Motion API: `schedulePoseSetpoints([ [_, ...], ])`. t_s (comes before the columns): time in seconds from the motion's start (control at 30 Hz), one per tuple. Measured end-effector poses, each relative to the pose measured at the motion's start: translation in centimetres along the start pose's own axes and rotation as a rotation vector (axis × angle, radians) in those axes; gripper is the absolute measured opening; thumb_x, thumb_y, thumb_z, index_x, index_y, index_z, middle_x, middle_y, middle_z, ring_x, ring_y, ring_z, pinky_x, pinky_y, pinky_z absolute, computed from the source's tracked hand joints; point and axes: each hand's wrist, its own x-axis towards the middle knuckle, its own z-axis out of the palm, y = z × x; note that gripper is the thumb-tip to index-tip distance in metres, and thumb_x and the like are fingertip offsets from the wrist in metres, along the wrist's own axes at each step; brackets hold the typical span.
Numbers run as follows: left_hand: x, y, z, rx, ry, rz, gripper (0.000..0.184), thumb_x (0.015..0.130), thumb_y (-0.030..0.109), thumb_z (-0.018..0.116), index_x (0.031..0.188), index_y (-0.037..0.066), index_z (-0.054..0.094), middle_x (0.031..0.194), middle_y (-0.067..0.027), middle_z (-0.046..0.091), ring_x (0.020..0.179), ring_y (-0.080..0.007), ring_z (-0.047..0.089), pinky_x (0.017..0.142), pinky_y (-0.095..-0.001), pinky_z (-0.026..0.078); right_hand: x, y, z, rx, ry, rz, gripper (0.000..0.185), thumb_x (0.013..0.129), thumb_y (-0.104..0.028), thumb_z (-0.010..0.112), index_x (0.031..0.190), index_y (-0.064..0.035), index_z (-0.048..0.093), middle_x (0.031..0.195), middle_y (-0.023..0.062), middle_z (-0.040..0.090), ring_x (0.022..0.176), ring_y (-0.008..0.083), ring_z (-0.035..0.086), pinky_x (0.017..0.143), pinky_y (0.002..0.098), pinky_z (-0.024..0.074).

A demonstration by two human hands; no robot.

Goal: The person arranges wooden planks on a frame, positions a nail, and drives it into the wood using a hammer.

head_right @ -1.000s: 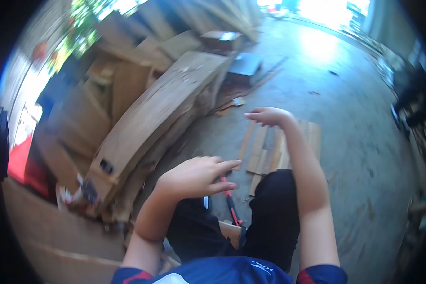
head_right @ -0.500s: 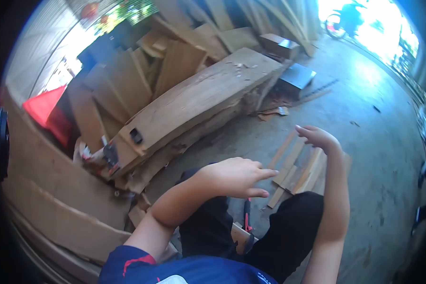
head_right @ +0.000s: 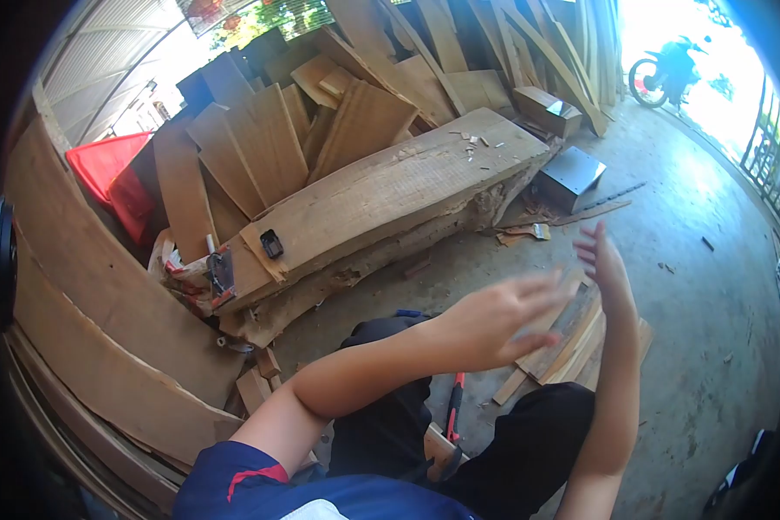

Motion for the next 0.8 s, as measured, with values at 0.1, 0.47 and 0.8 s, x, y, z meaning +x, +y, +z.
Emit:
schedulePoseSetpoints([
  [0.1, 3.0, -0.9, 1.1, -0.015, 0.352, 0.125, 0.054, 0.090, 0.043, 0.043, 0.131, 0.009, 0.038, 0.128, -0.0225, 0.040, 0.119, -0.0372, 0.039, 0.100, -0.0435, 0.030, -4.6, -5.9, 6.2, 1.006, 0.024, -0.140, 0.059, 0.091, -0.052, 0.026, 0.125, -0.0074, 0.045, 0.125, 0.0119, 0.048, 0.107, 0.0246, 0.047, 0.091, 0.0351, 0.0371],
  [0.47, 4.9, -7.3, -0.5, -1.990, 0.598, -0.375, 0.055, 0.092, 0.044, 0.033, 0.138, 0.015, 0.028, 0.142, -0.0149, 0.028, 0.131, -0.0320, 0.026, 0.106, -0.0409, 0.019, -5.8, -6.0, 13.8, -0.710, 0.055, -1.169, 0.047, 0.086, -0.036, 0.047, 0.129, -0.0177, 0.047, 0.139, 0.0142, 0.035, 0.131, 0.0305, 0.027, 0.106, 0.0424, 0.0149],
  [0.8, 4.9, -5.6, 0.6, -0.550, 0.406, 0.095, 0.058, 0.089, 0.052, 0.034, 0.135, 0.017, 0.037, 0.142, -0.0168, 0.028, 0.133, -0.0331, 0.022, 0.108, -0.0426, 0.015, -1.4, -3.1, 10.4, 1.231, -0.161, -0.014, 0.067, 0.088, -0.053, 0.033, 0.137, -0.0076, 0.027, 0.141, 0.0172, 0.028, 0.128, 0.0353, 0.029, 0.106, 0.0477, 0.0170],
])
